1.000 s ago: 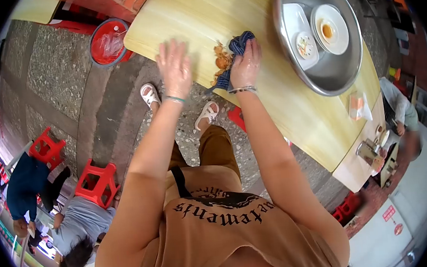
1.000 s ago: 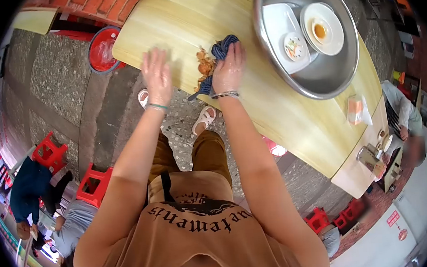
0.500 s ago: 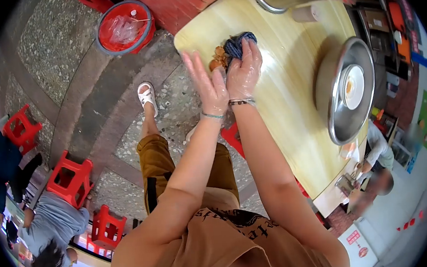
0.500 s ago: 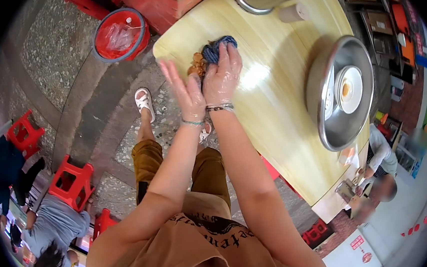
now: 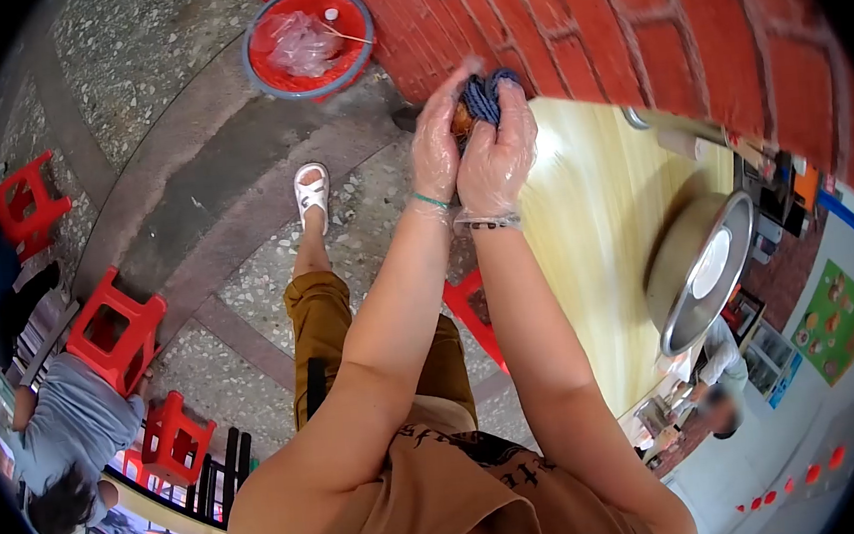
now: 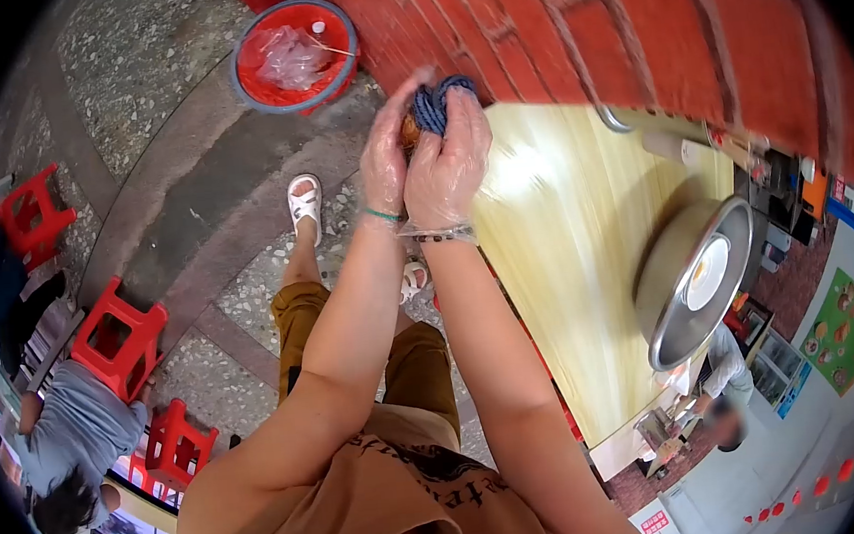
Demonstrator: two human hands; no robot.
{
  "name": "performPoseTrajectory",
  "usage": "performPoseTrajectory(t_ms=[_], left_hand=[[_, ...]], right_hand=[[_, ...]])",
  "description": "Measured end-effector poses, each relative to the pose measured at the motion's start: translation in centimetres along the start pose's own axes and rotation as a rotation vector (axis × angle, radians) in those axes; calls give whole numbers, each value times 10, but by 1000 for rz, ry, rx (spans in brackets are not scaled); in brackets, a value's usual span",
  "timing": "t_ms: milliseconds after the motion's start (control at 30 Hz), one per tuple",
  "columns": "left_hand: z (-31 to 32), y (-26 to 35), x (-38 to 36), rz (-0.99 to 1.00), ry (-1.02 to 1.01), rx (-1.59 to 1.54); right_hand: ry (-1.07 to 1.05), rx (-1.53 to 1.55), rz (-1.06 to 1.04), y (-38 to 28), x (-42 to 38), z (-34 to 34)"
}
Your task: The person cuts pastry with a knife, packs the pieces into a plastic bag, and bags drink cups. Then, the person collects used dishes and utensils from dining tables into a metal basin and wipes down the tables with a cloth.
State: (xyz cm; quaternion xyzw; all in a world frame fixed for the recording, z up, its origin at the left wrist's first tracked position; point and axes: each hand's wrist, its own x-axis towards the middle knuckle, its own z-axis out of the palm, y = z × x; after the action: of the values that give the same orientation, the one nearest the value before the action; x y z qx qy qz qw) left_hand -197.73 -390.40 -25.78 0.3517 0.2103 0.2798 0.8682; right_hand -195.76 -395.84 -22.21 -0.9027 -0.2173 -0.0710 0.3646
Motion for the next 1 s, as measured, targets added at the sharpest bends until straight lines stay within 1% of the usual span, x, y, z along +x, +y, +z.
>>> performPoseTrajectory(t_ms=[33,100,167,200,233,300,333,367,400,433,500,533,567,633,667,700,767,800,867,900,933,967,1000], left_hand=[[-6,5,7,3,6,3],[-16,16,21,-93,2,-102],[-41,34,44,-37,60,6],[-55,46,58,-50,131,60],[-69,51,71,-280,329,-247],[-98,71,96,-337,325,-330],[-121,75,114,-330,334,-331],[-147,73,137,-389,433,-360],[-166,72,154,-450,531,-389],[-176,76,163,-446,536,-392],[-190,83,185,-515,535,-280],[-200,86,196,-521,518,-103],[-207,84,201,-519,526,-110],[-208,84,212,-476,532,10],[-199,94,216,-500,527,-70],[-187,102,215,-612,494,-322],[-179,110,216,-617,427,-278],[-173,117,208,-635,412,-264],[-141,163,194,-307,350,-7],[-170,157,201,-379,265,191],[-187,155,191,-409,292,179],[-206,150,187,-601,526,256],[-232,148,177,-527,377,466]], right_hand=[[-5,4,-2,-7,5,8],[-29,87,34,-21,15,22],[-89,184,114,-35,26,53],[-133,237,150,-37,29,76],[-152,269,87,-41,37,96],[-180,203,60,-47,59,125],[-179,189,129,-44,70,142],[-175,173,200,-38,81,160],[-268,170,366,-29,91,178],[-274,171,362,-27,95,193],[-268,184,406,-28,106,218],[-234,150,330,-39,110,222],[-243,147,326,-49,111,225],[-159,97,77,-73,105,227],[-215,157,-52,-81,98,231],[-362,142,-198,-86,93,237],[-470,-12,-64,-74,94,259],[-453,-16,-43,-71,96,261],[-225,30,17,-83,121,254],[-228,-54,-15,-84,122,250],[-331,-59,167,-78,122,251],[-414,551,905,-126,144,211],[-340,251,733,-113,142,211]])
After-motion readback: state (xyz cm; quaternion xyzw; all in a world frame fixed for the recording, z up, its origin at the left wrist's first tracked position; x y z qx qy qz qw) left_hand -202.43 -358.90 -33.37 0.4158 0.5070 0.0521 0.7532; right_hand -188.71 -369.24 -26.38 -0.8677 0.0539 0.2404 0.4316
